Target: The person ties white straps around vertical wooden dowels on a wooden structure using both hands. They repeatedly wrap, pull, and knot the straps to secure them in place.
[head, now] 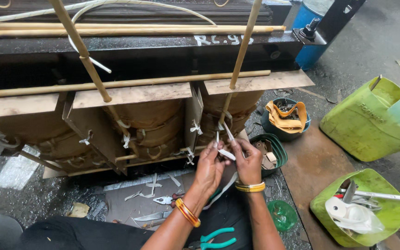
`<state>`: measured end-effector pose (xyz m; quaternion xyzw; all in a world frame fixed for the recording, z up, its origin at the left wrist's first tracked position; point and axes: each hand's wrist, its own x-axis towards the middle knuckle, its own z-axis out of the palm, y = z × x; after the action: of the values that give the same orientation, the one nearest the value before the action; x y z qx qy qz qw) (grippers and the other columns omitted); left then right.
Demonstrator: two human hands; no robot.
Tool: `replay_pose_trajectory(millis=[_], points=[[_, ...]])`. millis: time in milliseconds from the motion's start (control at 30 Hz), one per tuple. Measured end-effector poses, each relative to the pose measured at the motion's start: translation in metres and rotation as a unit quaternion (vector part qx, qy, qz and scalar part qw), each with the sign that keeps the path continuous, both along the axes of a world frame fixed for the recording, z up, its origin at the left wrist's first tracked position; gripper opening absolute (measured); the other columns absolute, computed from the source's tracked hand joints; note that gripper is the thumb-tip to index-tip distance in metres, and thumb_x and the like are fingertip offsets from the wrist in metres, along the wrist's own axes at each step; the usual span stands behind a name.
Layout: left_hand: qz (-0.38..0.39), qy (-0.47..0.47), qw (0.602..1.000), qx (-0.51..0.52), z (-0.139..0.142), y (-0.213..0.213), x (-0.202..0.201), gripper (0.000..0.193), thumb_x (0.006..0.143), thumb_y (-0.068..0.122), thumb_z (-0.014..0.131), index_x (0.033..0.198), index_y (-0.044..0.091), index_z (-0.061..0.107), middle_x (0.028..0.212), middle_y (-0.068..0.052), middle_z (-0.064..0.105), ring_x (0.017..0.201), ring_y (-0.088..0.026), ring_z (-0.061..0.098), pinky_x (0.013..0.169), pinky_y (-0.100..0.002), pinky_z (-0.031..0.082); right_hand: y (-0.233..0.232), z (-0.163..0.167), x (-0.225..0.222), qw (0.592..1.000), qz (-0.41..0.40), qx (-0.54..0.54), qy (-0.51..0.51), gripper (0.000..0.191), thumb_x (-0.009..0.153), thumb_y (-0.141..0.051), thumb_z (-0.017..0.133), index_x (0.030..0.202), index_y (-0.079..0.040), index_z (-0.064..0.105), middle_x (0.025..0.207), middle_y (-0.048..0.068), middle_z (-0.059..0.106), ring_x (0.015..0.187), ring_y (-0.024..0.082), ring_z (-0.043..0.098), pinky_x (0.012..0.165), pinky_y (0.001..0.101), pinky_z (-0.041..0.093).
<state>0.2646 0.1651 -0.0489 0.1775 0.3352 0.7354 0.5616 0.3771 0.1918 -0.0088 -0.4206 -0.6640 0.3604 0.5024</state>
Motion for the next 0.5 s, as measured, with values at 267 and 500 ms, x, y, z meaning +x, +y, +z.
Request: replay_pose_trajectory(millis=[267,500], points=[[-0.062,0.045,0.993,0.087,0.022,-0.006,-0.015,0.023,0.104,0.018,0.059,0.105,-0.001,0.073,0.088,-0.004,0.072,0.078,-0.011,0.063,0.07,-0.026,0.051,-0.021,0.014,-0.007,0.995,0.022,0.0,-0.099,0.022,0.096,-0.013,0.066,0.117,-0.007,0.073,0.078,0.005,0.066,0.067,0.016,0.059,0.06,0.0304,0.047],[-0.035,0.04,0.996,0.07,0.023,-0.004,-0.008,0.022,0.099,0.013,0.067,0.105,-0.006,0.076,0.1,-0.011,0.076,0.089,-0.013,0.069,0.082,-0.027,0.054,-0.018,0.036,0.003,0.895,-0.011,0.403,-0.19,0.026,0.083,-0.005,0.073,0.108,-0.003,0.072,0.1,0.014,0.071,0.092,0.032,0.07,0.082,0.0384,0.054]])
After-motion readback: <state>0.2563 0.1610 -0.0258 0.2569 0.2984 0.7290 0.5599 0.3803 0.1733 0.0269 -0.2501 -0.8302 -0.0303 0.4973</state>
